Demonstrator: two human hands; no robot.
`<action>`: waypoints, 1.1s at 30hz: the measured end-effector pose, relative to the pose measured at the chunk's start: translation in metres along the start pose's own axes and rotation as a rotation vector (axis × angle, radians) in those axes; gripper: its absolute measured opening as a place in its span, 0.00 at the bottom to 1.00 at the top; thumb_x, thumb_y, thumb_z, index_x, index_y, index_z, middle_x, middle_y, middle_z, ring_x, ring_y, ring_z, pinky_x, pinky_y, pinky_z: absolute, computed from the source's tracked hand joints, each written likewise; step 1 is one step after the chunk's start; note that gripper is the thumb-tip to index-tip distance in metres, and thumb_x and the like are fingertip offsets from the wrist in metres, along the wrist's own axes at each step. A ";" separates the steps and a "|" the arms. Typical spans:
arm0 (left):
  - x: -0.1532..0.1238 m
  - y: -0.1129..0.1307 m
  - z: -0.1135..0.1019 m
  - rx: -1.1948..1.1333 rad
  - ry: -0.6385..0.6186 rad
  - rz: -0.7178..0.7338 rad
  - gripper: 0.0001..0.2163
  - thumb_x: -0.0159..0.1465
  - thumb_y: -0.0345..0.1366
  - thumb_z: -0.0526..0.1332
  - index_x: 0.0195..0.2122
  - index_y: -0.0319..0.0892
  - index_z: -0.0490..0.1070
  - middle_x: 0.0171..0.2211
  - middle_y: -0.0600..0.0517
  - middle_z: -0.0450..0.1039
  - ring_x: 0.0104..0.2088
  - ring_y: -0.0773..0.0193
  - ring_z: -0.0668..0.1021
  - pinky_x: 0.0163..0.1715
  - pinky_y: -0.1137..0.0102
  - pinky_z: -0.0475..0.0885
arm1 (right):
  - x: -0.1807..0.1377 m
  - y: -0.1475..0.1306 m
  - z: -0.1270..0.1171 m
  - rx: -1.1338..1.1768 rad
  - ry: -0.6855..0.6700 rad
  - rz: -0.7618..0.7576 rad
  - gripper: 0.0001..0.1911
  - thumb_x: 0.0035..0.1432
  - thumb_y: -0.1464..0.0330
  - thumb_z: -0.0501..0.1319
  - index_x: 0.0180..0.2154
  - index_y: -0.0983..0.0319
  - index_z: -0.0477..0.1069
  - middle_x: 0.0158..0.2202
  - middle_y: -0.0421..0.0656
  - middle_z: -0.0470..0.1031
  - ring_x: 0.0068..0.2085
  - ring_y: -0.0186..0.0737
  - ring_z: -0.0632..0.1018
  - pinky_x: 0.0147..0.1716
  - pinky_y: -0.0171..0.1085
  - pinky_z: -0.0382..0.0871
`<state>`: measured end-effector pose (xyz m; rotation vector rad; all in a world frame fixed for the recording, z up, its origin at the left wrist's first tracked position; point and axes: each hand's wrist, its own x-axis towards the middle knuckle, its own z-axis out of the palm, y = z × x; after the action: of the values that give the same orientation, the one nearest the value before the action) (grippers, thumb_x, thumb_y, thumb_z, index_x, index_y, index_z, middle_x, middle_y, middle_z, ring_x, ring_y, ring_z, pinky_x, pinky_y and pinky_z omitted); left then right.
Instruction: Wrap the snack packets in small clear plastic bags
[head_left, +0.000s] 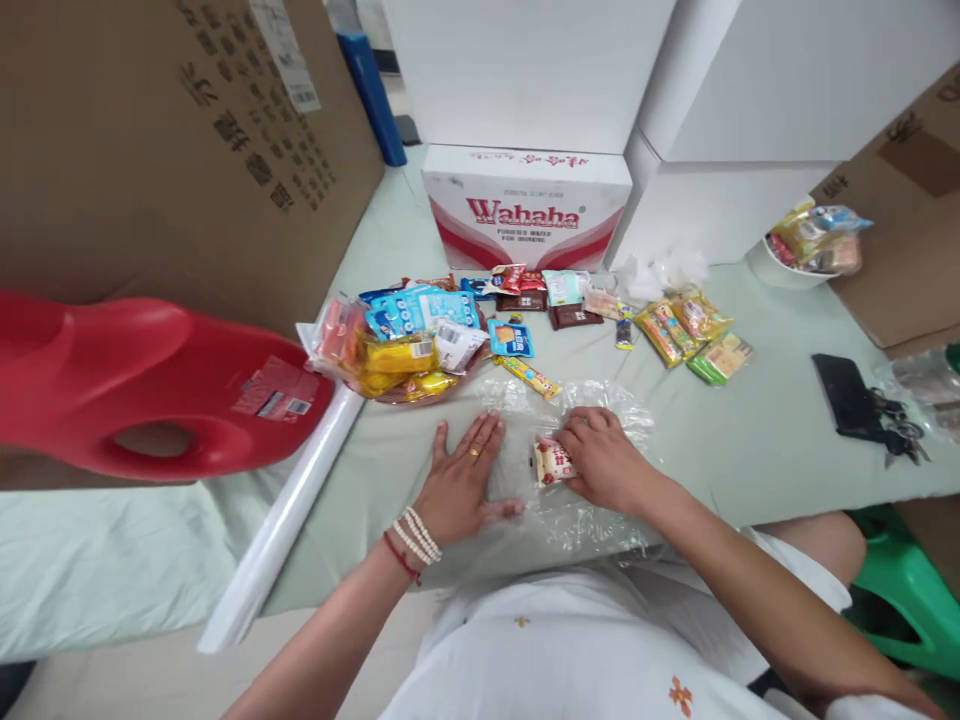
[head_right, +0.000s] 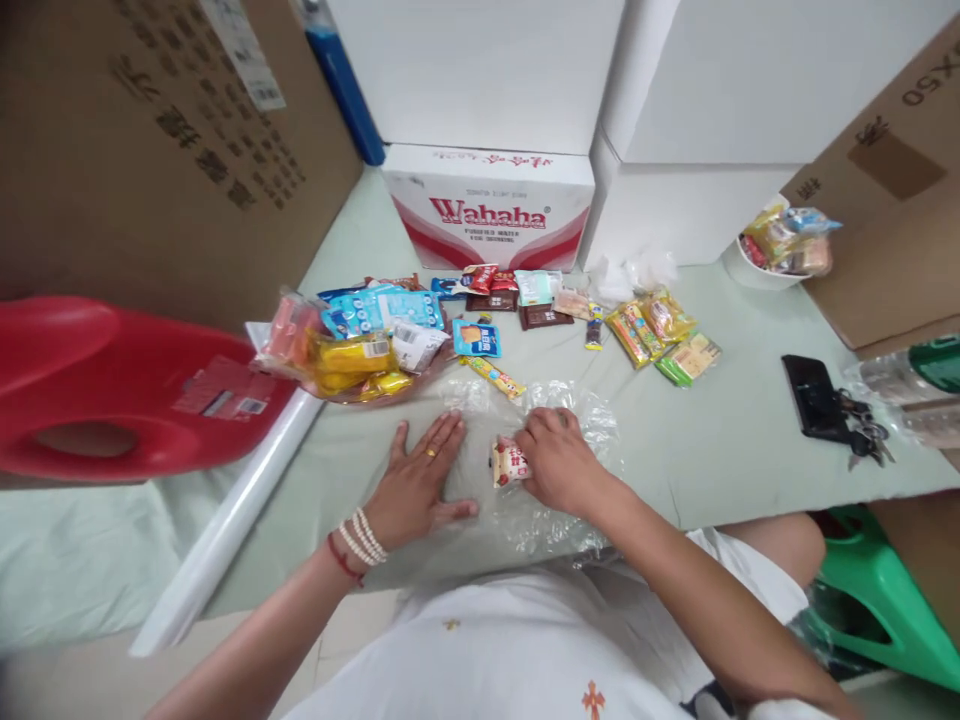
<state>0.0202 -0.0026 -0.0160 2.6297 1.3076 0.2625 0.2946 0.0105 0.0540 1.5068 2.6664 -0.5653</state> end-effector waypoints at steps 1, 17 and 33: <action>-0.003 -0.001 -0.002 0.000 0.029 0.006 0.49 0.64 0.62 0.60 0.76 0.35 0.43 0.74 0.29 0.49 0.74 0.39 0.57 0.71 0.37 0.34 | -0.002 0.001 -0.001 0.022 0.002 -0.004 0.27 0.58 0.63 0.69 0.58 0.64 0.71 0.56 0.55 0.74 0.64 0.59 0.64 0.65 0.59 0.53; -0.022 -0.004 -0.016 -0.327 -0.044 0.108 0.09 0.71 0.34 0.55 0.43 0.46 0.75 0.55 0.46 0.81 0.59 0.57 0.79 0.73 0.46 0.43 | -0.127 0.032 0.048 0.405 0.124 -0.198 0.11 0.71 0.70 0.56 0.47 0.57 0.76 0.50 0.48 0.79 0.55 0.46 0.76 0.59 0.51 0.69; 0.022 0.010 0.005 -0.079 0.402 -0.504 0.19 0.66 0.48 0.61 0.50 0.39 0.75 0.50 0.35 0.74 0.55 0.37 0.71 0.56 0.39 0.65 | -0.011 0.067 -0.026 0.053 0.061 0.330 0.13 0.70 0.63 0.59 0.51 0.59 0.76 0.49 0.51 0.76 0.50 0.50 0.72 0.41 0.39 0.66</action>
<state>0.0424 0.0089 -0.0165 2.1508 1.9774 0.7639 0.3600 0.0413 0.0602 1.9529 2.3806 -0.5781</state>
